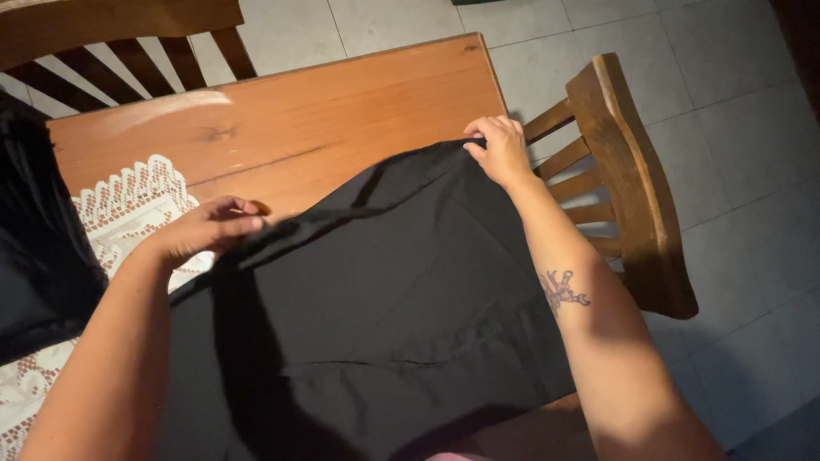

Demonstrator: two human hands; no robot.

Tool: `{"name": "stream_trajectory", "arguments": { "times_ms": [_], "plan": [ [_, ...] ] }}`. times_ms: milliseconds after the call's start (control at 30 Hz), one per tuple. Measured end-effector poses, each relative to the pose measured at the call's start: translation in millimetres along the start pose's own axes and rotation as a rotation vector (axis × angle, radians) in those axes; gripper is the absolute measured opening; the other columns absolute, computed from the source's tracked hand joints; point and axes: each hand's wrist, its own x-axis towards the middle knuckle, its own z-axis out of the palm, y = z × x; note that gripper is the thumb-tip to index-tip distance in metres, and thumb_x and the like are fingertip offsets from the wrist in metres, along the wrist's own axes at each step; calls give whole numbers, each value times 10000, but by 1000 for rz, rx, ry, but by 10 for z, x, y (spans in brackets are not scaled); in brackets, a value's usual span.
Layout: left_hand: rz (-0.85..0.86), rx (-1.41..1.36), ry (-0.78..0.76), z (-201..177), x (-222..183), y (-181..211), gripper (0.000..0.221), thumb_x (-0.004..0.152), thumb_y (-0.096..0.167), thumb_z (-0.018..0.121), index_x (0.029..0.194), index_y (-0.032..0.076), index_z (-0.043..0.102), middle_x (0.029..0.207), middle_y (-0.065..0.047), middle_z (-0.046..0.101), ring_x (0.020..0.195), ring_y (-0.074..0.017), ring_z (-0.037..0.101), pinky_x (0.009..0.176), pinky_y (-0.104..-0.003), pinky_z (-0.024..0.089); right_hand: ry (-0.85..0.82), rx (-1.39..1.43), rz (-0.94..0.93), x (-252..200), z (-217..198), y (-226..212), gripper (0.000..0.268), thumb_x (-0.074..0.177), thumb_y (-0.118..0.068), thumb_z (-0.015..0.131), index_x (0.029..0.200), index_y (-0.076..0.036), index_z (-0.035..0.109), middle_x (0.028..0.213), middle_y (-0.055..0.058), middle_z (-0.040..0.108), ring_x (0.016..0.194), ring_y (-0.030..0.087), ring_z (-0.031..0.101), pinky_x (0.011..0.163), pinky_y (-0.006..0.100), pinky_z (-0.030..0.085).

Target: Folding printed black aprons into squares and stacking them on a wooden table.

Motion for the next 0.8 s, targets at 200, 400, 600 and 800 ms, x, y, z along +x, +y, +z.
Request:
{"name": "stream_trajectory", "arguments": {
  "times_ms": [200,400,600,800],
  "plan": [
    [-6,229,-44,52,-176,-13,704,647,87,959,1290,5,684,1165,-199,744,1063,-329,687,948,-421,540,7,-68,-23,-61,29,140,232,842,-214,857,1019,-269,717,932,-54,713,1000,165,638,1018,350,408],
    [437,844,113,-58,-129,-731,777,517,304,1019,1198,307,648,1292,-29,608,1272,-319,604,1087,-473,489,-5,-127,27,-102,111,290,161,895,-256,831,1008,-270,718,948,-63,718,1013,160,642,1025,361,408],
    [467,1550,412,124,-330,-992,429,807,374,755,1212,374,615,1283,90,541,1291,-173,552,1052,-404,526,-34,-221,40,-131,151,436,190,883,-246,827,1034,-296,722,944,-82,700,1027,143,635,1043,348,389],
    [818,1321,733,178,-647,-908,187,908,374,746,1095,362,728,1064,97,639,1148,-172,652,939,-346,528,-32,-342,55,-401,-271,389,155,833,-250,854,944,-304,761,896,-78,701,1027,117,623,1081,331,366]
  ]
}}
